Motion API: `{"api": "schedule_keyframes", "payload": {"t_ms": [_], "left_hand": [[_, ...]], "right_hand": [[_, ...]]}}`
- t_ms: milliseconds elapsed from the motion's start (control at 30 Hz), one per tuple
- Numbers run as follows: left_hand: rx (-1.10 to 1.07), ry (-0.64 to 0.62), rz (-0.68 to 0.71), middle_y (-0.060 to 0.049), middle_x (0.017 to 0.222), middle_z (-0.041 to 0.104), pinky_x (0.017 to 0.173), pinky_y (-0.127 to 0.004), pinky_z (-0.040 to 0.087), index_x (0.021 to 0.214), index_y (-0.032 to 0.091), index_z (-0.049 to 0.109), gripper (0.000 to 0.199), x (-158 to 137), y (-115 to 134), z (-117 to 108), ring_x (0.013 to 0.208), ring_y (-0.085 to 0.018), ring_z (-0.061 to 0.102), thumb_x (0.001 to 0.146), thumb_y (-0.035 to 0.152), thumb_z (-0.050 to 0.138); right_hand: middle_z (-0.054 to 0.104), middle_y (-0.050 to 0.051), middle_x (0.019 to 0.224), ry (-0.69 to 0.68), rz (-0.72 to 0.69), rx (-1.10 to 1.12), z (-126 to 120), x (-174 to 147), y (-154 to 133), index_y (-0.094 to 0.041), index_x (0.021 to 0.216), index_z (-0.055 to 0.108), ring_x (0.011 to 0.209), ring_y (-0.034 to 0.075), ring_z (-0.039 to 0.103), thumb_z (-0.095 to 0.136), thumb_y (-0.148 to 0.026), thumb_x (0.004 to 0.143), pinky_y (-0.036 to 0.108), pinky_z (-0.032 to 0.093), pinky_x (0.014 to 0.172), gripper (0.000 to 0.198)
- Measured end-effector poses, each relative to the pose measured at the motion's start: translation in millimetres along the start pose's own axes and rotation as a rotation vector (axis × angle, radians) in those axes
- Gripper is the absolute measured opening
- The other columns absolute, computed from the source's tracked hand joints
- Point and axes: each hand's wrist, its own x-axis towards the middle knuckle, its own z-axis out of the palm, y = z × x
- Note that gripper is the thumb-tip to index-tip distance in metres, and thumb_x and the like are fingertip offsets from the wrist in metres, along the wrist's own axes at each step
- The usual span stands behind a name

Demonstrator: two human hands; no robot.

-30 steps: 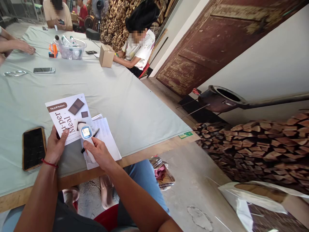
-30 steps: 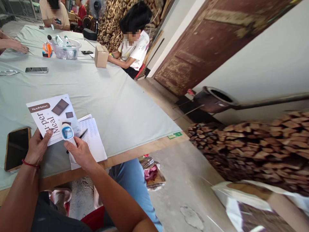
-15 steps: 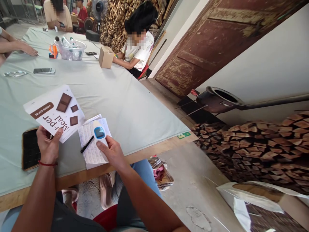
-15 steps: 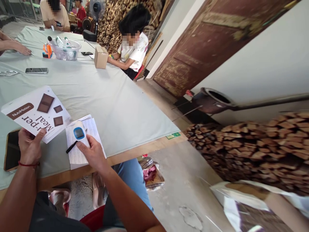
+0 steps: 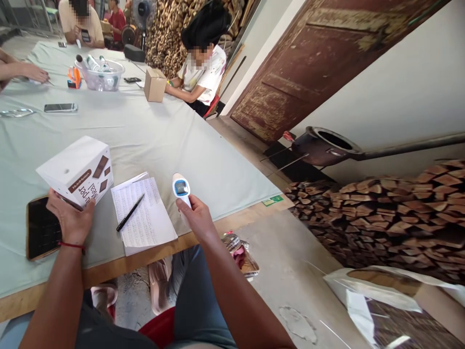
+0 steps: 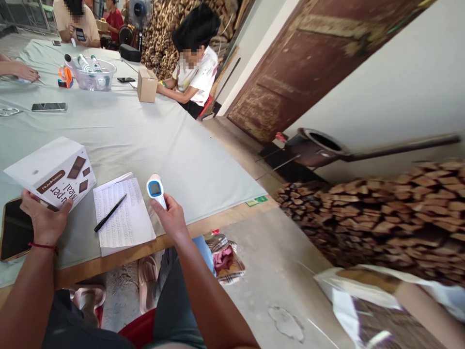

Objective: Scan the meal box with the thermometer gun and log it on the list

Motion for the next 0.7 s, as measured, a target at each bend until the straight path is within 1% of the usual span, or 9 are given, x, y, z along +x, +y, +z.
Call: {"api": "schedule_keyframes", "payload": {"t_ms": [67, 133, 167, 233, 333, 400, 500, 567, 700], "left_hand": [[0.128, 0.179, 0.217, -0.027, 0.15, 0.026, 0.115, -0.065, 0.025, 0.146, 0.007, 0.018, 0.103, -7.3, 10.0, -6.2, 0.141, -0.044, 0.026, 0.069, 0.04, 0.079], [0.163, 0.362, 0.47, -0.023, 0.146, 0.033, 0.111, -0.062, 0.032, 0.144, 0.01, 0.027, 0.088, -15.8, 19.6, -8.7, 0.136, -0.042, 0.034, 0.076, 0.039, 0.074], [0.15, 0.377, 0.592, -0.019, 0.138, 0.043, 0.106, -0.056, 0.039, 0.138, 0.012, 0.037, 0.071, -20.3, 23.7, -7.8, 0.129, -0.038, 0.043, 0.079, 0.035, 0.071], [0.126, 0.128, 0.765, -0.011, 0.117, 0.059, 0.093, -0.042, 0.048, 0.121, 0.018, 0.053, 0.036, -29.0, 30.4, -2.3, 0.107, -0.026, 0.059, 0.087, 0.026, 0.061], [0.237, -0.421, 0.704, -0.008, 0.098, 0.067, 0.083, -0.036, 0.05, 0.104, 0.018, 0.064, 0.018, -39.5, 38.1, 9.7, 0.091, -0.023, 0.065, 0.091, 0.027, 0.055], [0.368, -0.59, 0.612, -0.009, 0.089, 0.067, 0.08, -0.039, 0.05, 0.092, 0.017, 0.067, 0.017, -43.5, 42.1, 15.2, 0.085, -0.026, 0.065, 0.09, 0.031, 0.057], [0.474, -0.686, 0.539, -0.009, 0.087, 0.067, 0.078, -0.039, 0.049, 0.085, 0.017, 0.067, 0.016, -45.8, 45.9, 17.4, 0.081, -0.026, 0.065, 0.09, 0.027, 0.055], [0.469, -0.695, 0.505, -0.008, 0.086, 0.067, 0.075, -0.036, 0.047, 0.084, 0.017, 0.067, 0.017, -46.5, 46.7, 16.9, 0.078, -0.024, 0.065, 0.091, 0.024, 0.052], [0.253, -0.65, 0.426, -0.004, 0.081, 0.066, 0.066, -0.03, 0.044, 0.085, 0.019, 0.066, 0.019, -48.3, 46.8, 15.4, 0.072, -0.018, 0.063, 0.092, 0.025, 0.05]], "right_hand": [[0.068, 0.004, 0.089, 0.005, -0.02, -0.155, -1.3, 11.1, 7.3, -0.017, 0.106, 0.066, 0.079, 0.021, 0.058, 0.062, -0.059, 0.079, 0.031, 0.044, 0.07, 0.05], [0.07, 0.008, 0.104, 0.024, -0.03, -0.41, -0.3, 23.1, 12.4, -0.018, 0.117, 0.064, 0.093, 0.025, 0.061, 0.062, -0.05, 0.083, 0.034, 0.045, 0.079, 0.046], [0.069, 0.01, 0.111, 0.03, -0.03, -0.555, 0.9, 29.0, 14.1, -0.019, 0.122, 0.062, 0.101, 0.026, 0.06, 0.062, -0.044, 0.086, 0.035, 0.045, 0.083, 0.045], [0.066, 0.013, 0.119, 0.025, -0.029, -0.817, 3.6, 39.7, 16.0, -0.018, 0.13, 0.058, 0.11, 0.028, 0.059, 0.061, -0.038, 0.09, 0.036, 0.043, 0.088, 0.045], [0.064, 0.017, 0.12, -0.012, -0.024, -1.045, 6.1, 51.8, 18.6, -0.015, 0.134, 0.056, 0.112, 0.03, 0.058, 0.058, -0.04, 0.095, 0.037, 0.041, 0.09, 0.047], [0.064, 0.018, 0.117, -0.015, -0.026, -1.102, 6.1, 55.8, 21.8, -0.014, 0.132, 0.057, 0.111, 0.031, 0.058, 0.057, -0.041, 0.095, 0.038, 0.041, 0.089, 0.046], [0.062, 0.019, 0.118, 0.11, -0.14, -1.081, 8.2, 52.4, 28.3, -0.013, 0.131, 0.059, 0.11, 0.033, 0.056, 0.064, -0.038, 0.09, 0.041, 0.04, 0.089, 0.048], [0.062, 0.017, 0.116, 0.188, -0.337, -0.994, 15.2, 43.6, 32.0, -0.015, 0.131, 0.06, 0.107, 0.031, 0.055, 0.063, -0.033, 0.09, 0.041, 0.04, 0.089, 0.044], [0.065, 0.007, 0.091, 0.014, -0.788, -0.8, 41.9, 20.2, 35.2, -0.024, 0.125, 0.066, 0.087, 0.022, 0.059, 0.053, -0.023, 0.096, 0.035, 0.042, 0.08, 0.031]]}}
